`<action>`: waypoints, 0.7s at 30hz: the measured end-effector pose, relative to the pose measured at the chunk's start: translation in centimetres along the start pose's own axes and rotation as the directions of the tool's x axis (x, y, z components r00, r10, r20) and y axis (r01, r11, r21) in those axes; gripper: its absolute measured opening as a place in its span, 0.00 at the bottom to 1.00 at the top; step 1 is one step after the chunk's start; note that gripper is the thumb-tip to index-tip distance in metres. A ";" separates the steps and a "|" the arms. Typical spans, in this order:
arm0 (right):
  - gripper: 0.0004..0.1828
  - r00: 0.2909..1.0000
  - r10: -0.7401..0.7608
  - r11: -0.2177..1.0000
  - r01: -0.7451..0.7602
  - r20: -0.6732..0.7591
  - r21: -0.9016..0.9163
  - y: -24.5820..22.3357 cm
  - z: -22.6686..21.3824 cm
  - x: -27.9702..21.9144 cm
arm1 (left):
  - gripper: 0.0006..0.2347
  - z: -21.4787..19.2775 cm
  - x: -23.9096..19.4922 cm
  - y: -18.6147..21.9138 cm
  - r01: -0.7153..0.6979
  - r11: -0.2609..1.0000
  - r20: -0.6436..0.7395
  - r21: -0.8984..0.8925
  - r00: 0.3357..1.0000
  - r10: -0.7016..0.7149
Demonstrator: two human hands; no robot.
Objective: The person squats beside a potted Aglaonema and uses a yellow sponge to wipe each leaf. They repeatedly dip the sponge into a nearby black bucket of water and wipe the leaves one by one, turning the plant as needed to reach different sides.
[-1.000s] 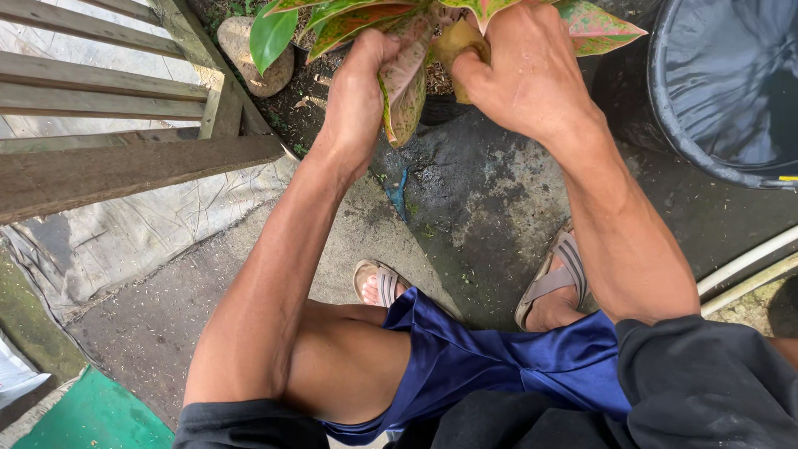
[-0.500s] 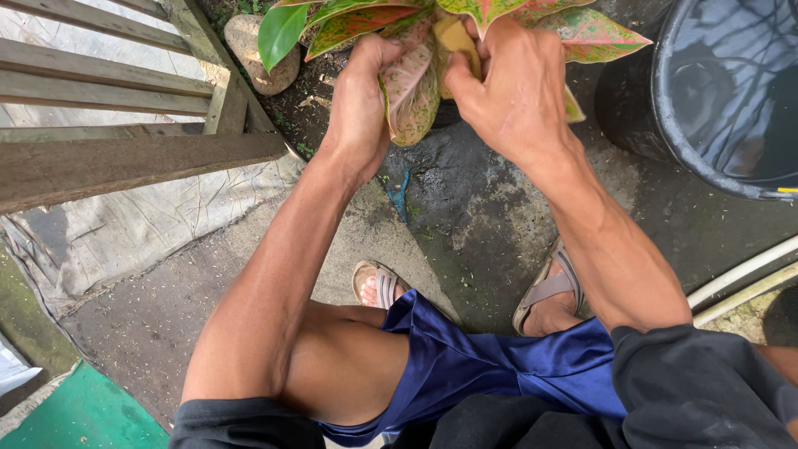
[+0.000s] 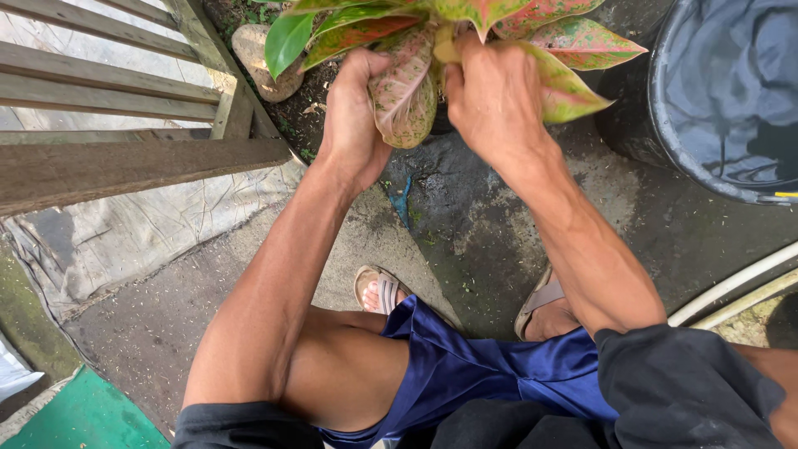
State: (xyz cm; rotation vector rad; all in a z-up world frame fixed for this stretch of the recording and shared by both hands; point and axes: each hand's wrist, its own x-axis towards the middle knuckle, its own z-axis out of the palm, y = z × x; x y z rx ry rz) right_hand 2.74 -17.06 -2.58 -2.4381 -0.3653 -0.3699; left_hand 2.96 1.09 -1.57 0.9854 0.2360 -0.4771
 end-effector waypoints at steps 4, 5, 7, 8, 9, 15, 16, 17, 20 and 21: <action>0.10 0.994 0.104 0.994 -0.106 0.031 0.040 -0.3 0.6 -1.0 | 0.20 -0.3 0.0 0.3 0.011 0.995 0.017 -0.103 1.000 -0.009; 0.10 0.989 0.143 0.988 -0.144 0.028 0.049 -0.3 0.7 -1.3 | 0.21 -0.4 -0.1 0.1 -0.008 0.994 0.035 -0.113 0.999 0.012; 0.09 0.998 0.040 0.994 -0.034 -0.048 0.108 -0.4 0.7 -1.3 | 0.21 -0.4 0.1 0.1 -0.001 0.985 0.060 -0.175 0.998 0.011; 0.08 0.996 -0.012 0.990 0.024 -0.087 0.137 -0.6 0.7 -1.2 | 0.21 -0.5 0.1 0.2 0.002 0.979 0.070 -0.204 0.997 0.012; 0.07 0.997 0.017 0.994 -0.009 -0.076 0.106 -0.8 0.6 -1.1 | 0.21 -0.6 0.2 0.3 -0.001 0.978 0.074 -0.209 0.997 0.017; 0.05 0.986 -0.137 0.985 0.146 -0.098 0.089 -1.2 -1.4 -1.4 | 0.22 -0.5 0.1 0.0 0.014 0.953 0.107 -0.301 0.994 0.019; 0.06 0.969 -0.213 0.963 0.230 -0.127 0.139 -1.3 -1.6 -1.5 | 0.23 -0.5 0.1 0.0 0.019 0.956 0.120 -0.293 0.993 0.017; 0.07 0.945 -0.286 0.931 0.313 -0.159 0.186 -1.2 -1.6 -1.3 | 0.23 -0.6 0.0 0.1 0.024 0.958 0.132 -0.285 0.991 0.014; 0.07 1.000 0.008 0.999 -0.008 -0.009 0.042 -1.2 -1.4 -1.7 | 0.23 -0.7 0.0 -0.2 0.038 0.949 0.088 -0.313 0.996 -0.011; 0.05 1.000 0.005 0.999 -0.005 0.017 0.047 -1.3 -1.3 -1.8 | 0.23 -0.7 0.0 -0.4 0.028 0.944 0.118 -0.329 0.993 0.011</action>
